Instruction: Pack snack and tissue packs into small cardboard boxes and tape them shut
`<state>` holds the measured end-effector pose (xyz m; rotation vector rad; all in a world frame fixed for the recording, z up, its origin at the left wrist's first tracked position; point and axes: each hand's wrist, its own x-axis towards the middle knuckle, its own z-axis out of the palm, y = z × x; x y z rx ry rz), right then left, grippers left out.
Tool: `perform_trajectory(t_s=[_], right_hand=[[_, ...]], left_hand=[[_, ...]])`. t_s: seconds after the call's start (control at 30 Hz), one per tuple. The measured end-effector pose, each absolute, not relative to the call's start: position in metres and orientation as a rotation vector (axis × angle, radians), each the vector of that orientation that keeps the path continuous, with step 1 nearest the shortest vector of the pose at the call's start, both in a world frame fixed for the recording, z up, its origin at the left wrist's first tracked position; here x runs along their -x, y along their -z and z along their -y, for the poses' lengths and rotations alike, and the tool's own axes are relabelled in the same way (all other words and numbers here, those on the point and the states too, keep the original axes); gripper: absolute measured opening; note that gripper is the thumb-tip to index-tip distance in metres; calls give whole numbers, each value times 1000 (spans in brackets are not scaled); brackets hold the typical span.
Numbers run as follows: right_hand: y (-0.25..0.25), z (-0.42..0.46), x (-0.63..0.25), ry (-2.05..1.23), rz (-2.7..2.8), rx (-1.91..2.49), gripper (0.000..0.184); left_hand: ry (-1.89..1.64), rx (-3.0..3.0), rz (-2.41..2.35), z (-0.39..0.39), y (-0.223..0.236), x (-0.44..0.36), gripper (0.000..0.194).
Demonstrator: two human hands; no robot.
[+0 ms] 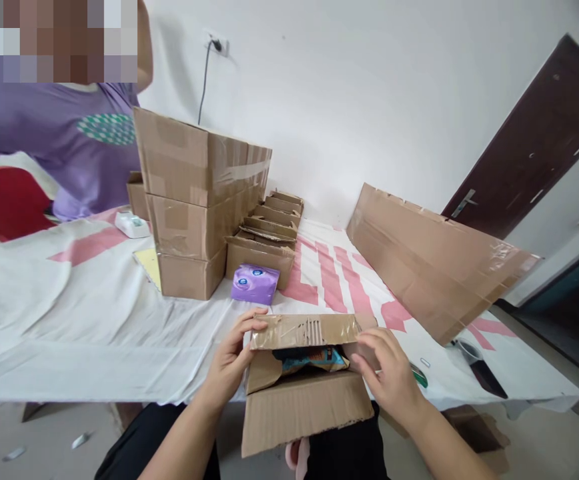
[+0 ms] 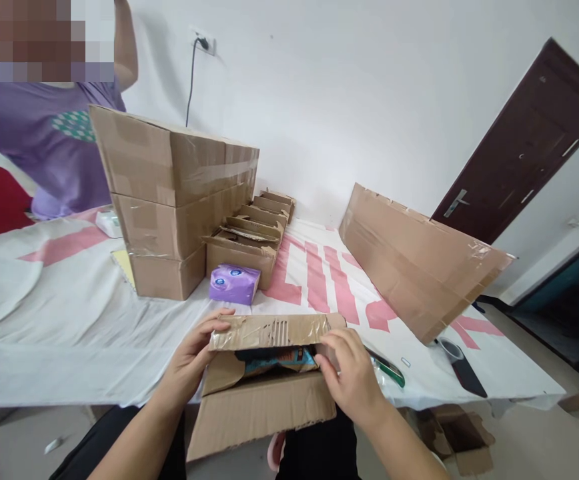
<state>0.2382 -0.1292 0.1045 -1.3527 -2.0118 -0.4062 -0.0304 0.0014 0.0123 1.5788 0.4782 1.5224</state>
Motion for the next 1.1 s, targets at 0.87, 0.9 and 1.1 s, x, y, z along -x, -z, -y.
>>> perform_trajectory(t_s=[0.87,0.9,1.1], right_hand=[[-88,102,-232,421,2060,1406,12],[-88,102,-232,423,2059,1403,13],[-90,105,-225,438,2066,1368,10]], left_hand=[[-1513,-1593,-480,0,-11,31,24],[-1505,-1592,-489,0,-12,31,25],[-1511,-1580,-491,2,-16,32,29]])
